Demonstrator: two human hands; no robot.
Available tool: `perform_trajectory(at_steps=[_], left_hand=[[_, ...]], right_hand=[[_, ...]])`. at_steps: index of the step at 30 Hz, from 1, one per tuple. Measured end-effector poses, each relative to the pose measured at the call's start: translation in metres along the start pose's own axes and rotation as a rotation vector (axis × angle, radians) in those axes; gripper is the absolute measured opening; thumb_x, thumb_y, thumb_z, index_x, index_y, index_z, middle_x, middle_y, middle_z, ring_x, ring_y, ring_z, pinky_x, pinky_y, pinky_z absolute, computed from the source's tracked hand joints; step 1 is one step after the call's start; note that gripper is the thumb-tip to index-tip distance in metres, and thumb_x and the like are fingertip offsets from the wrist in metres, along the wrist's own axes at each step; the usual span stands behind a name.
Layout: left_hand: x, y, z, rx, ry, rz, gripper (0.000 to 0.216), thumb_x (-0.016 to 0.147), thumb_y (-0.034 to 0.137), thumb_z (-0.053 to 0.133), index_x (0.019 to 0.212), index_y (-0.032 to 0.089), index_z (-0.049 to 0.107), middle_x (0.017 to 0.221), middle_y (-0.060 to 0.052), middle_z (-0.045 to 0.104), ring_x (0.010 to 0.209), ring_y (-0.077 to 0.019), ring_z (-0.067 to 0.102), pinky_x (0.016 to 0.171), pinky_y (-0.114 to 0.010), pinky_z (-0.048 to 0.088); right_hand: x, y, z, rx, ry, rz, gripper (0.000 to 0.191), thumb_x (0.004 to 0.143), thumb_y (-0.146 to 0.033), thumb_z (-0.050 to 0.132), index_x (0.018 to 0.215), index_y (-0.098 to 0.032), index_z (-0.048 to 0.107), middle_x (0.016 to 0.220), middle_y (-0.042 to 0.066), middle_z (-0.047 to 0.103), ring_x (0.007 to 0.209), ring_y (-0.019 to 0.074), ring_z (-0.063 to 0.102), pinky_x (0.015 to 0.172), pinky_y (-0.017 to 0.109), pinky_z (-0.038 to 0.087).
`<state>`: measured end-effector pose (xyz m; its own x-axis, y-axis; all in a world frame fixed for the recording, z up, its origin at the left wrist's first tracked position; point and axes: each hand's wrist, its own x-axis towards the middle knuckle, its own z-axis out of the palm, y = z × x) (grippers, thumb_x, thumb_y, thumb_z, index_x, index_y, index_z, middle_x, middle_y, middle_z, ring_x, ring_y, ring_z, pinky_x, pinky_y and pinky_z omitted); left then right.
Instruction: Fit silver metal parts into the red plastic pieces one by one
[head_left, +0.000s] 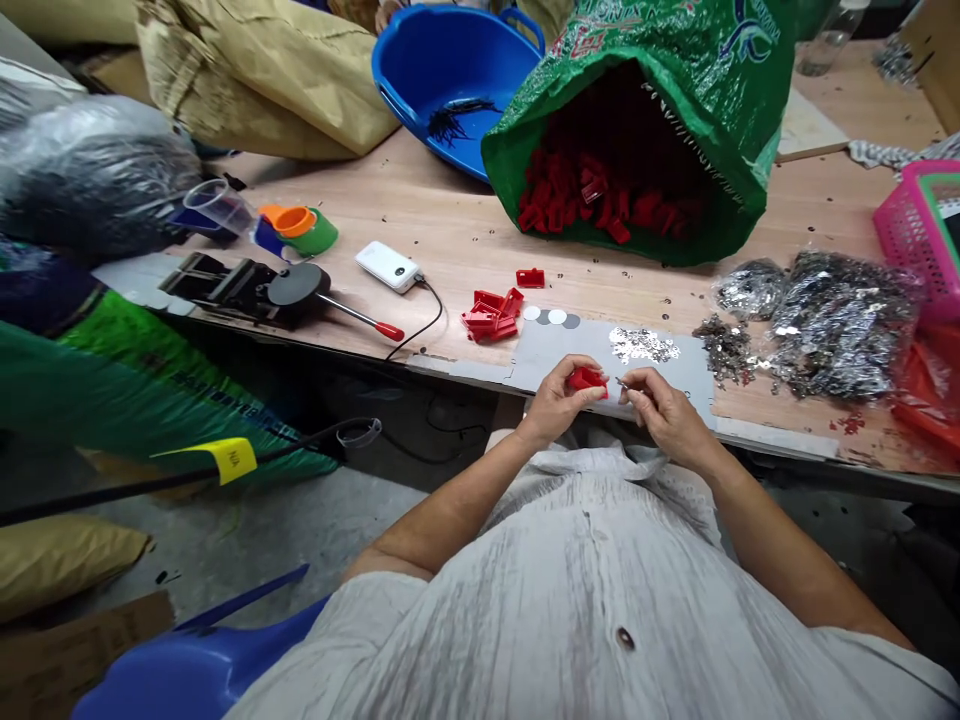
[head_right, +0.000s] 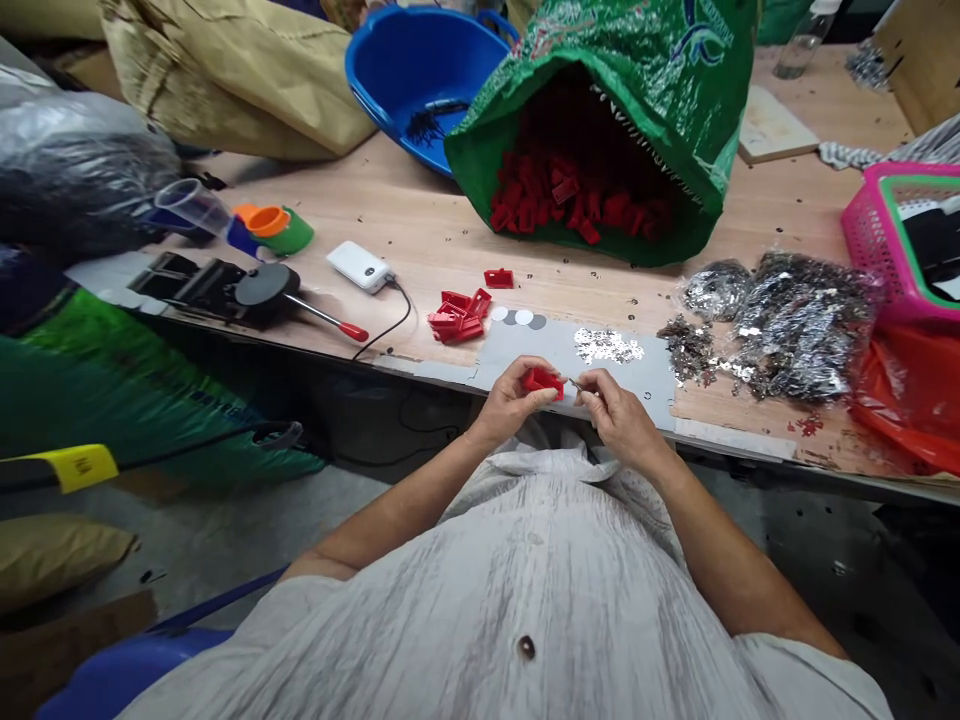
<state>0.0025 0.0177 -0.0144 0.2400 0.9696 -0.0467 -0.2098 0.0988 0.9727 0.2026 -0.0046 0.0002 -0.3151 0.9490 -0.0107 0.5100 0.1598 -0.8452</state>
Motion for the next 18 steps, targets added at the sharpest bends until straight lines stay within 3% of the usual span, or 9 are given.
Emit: perform_trajectory(at_steps=[3,6,10,13,18], left_hand=[[-0.007,0.007,0.009,-0.349,0.021,-0.159,0.035,0.075,0.04,0.081,0.087,0.018,0.056,0.094,-0.002,0.07,0.095,-0.0181,0.07,0.091,-0.033,0.048],[-0.012,0.011,0.015,-0.574,-0.021,-0.287,0.038,0.075,0.039,0.082,0.08,0.017,0.051,0.084,-0.001,0.07,0.09,-0.0187,0.072,0.09,-0.034,0.051],[-0.015,0.013,0.021,-0.738,-0.001,-0.375,0.026,0.084,0.031,0.074,0.076,0.015,0.055,0.075,-0.001,0.068,0.075,-0.0141,0.07,0.081,-0.029,0.055],[-0.016,0.017,0.026,-0.816,0.08,-0.449,0.016,0.093,0.022,0.061,0.08,0.013,0.06,0.079,-0.004,0.07,0.076,-0.0142,0.071,0.08,-0.028,0.057],[-0.015,0.022,0.031,-0.895,0.151,-0.525,0.025,0.1,0.02,0.046,0.085,0.01,0.063,0.08,-0.007,0.071,0.075,-0.0153,0.072,0.079,-0.029,0.058]], right_hand=[[-0.005,-0.006,-0.003,0.076,-0.071,-0.032,0.04,0.102,-0.036,0.04,0.14,-0.026,0.042,0.077,-0.002,0.067,0.073,0.0168,0.063,0.077,0.032,0.048],[-0.006,-0.012,-0.003,0.045,-0.106,-0.058,0.045,0.102,-0.04,0.041,0.145,-0.027,0.042,0.071,-0.004,0.064,0.066,0.0151,0.06,0.073,0.03,0.047],[-0.006,-0.016,-0.002,0.004,-0.094,-0.084,0.041,0.102,-0.041,0.042,0.139,-0.027,0.051,0.07,-0.003,0.063,0.062,0.0143,0.058,0.065,0.027,0.045],[-0.006,-0.019,-0.003,-0.006,-0.09,-0.105,0.04,0.102,-0.042,0.042,0.137,-0.026,0.053,0.068,-0.003,0.063,0.06,0.0143,0.058,0.065,0.027,0.045],[-0.006,-0.023,-0.004,-0.024,-0.081,-0.1,0.041,0.102,-0.041,0.043,0.139,-0.027,0.051,0.067,-0.003,0.062,0.06,0.0146,0.058,0.066,0.027,0.046]])
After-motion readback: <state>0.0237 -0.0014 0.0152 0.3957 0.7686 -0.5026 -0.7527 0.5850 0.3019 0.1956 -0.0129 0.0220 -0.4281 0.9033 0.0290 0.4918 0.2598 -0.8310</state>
